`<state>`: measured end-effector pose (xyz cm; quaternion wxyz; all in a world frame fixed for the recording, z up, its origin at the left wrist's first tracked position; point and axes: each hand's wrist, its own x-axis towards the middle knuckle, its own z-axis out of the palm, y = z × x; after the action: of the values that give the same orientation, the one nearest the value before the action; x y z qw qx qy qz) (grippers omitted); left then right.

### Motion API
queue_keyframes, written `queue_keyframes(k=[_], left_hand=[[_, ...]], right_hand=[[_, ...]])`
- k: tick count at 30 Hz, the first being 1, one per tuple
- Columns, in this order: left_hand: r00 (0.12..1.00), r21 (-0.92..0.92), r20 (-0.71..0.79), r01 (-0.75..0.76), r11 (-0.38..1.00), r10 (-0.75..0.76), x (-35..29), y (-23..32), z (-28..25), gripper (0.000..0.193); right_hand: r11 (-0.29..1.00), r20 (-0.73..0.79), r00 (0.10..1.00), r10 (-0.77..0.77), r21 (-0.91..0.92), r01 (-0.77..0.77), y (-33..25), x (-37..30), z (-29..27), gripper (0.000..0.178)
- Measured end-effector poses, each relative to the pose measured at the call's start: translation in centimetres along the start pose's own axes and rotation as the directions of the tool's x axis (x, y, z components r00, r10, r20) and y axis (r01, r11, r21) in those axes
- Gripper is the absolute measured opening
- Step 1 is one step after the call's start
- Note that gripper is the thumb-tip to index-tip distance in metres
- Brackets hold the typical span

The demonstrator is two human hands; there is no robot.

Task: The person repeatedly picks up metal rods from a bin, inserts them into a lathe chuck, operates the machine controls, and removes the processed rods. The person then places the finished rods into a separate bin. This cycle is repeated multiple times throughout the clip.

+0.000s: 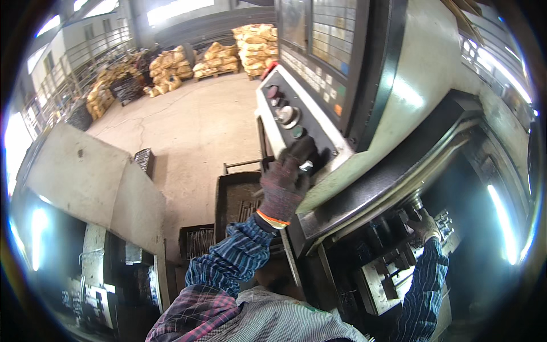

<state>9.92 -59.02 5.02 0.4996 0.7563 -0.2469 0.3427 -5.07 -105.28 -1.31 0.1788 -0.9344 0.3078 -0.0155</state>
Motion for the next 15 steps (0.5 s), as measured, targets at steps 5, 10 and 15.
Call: queue_keyframes(k=[5,10,15], left_hand=[[0.996,0.186,0.03,-0.089,0.978,0.085,0.0,2.6,-1.1,0.044],[0.987,0.167,0.131,-0.114,0.979,0.093,1.0,3.3,-2.8,0.063],[0.983,0.035,0.165,-0.085,0.996,0.078,-0.6,2.4,-2.1,0.067]], right_hand=[[0.964,-0.203,0.965,0.166,-0.171,-0.202,0.3,-0.1,0.7,0.091],[0.974,-0.304,0.952,0.008,-0.214,-0.077,-3.9,-2.0,-0.6,0.089],[0.957,-0.474,0.875,-0.099,-0.285,-0.046,-0.8,-0.2,1.2,0.092]])
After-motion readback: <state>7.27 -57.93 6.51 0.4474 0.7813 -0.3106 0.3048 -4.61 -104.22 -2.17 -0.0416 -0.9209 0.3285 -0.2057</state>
